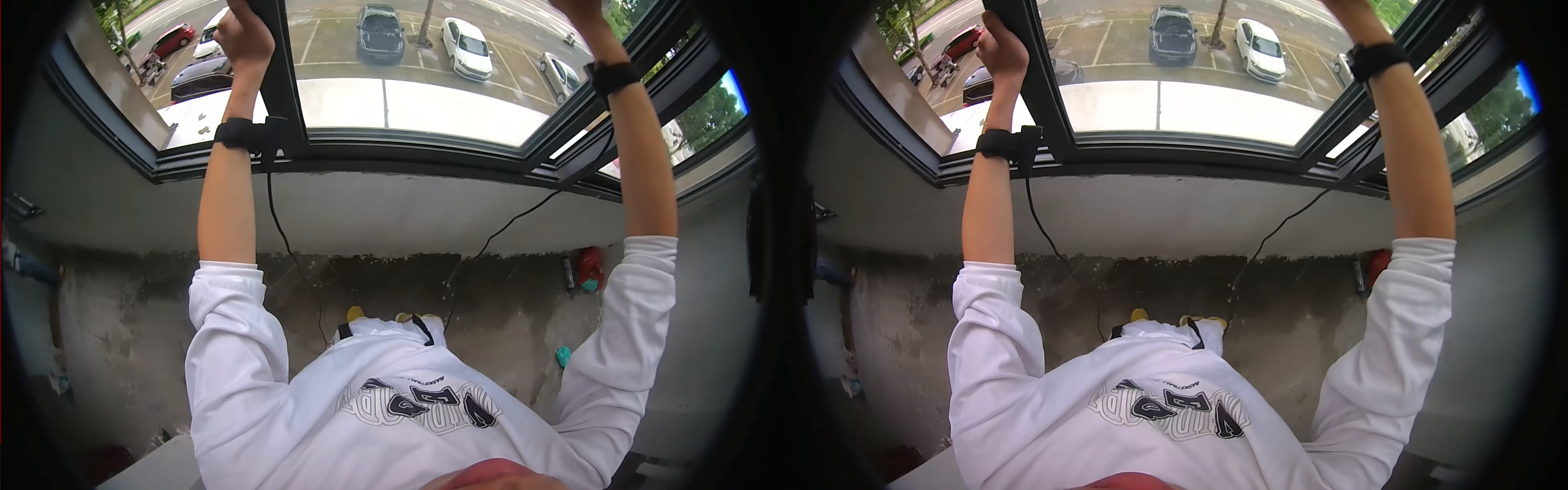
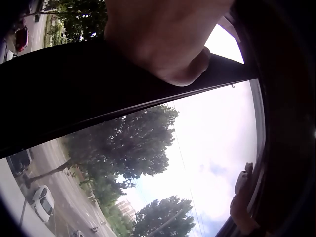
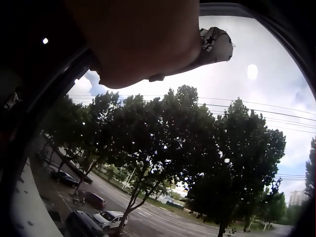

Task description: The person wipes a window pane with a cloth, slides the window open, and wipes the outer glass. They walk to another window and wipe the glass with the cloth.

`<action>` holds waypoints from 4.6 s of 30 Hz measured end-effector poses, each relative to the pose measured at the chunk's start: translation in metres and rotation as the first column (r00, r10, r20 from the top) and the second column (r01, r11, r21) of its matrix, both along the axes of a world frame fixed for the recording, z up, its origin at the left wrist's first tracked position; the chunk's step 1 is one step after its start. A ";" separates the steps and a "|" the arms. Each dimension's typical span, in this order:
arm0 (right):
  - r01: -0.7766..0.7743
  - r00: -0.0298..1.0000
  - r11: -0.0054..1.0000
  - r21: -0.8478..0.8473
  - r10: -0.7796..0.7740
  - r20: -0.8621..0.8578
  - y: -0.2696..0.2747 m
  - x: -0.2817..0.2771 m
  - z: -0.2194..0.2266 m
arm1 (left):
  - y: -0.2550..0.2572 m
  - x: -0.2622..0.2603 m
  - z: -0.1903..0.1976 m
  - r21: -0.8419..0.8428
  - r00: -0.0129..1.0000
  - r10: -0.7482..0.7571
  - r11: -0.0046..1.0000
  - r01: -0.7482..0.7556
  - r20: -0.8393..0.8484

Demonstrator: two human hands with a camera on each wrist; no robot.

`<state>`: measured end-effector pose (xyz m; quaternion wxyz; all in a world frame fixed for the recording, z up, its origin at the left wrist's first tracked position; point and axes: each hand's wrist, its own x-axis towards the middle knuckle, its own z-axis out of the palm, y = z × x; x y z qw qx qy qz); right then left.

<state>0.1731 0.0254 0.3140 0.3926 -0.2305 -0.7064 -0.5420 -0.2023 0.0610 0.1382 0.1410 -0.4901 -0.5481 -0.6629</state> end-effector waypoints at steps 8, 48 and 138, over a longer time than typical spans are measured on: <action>0.225 0.919 0.934 -0.278 -0.108 0.380 -0.006 0.015 -0.171 | -0.024 0.013 0.012 0.082 0.987 -0.147 0.986 0.142 0.058; -0.528 0.092 0.779 -0.337 -0.342 -0.935 -0.222 0.078 -0.347 | -0.005 0.006 0.002 -0.115 0.992 0.116 0.987 -0.110 0.050; -0.463 0.474 0.812 -0.356 -0.113 -0.873 -0.085 1.133 -0.316 | -0.060 1.232 -0.126 -0.093 0.922 -0.323 0.933 0.349 0.215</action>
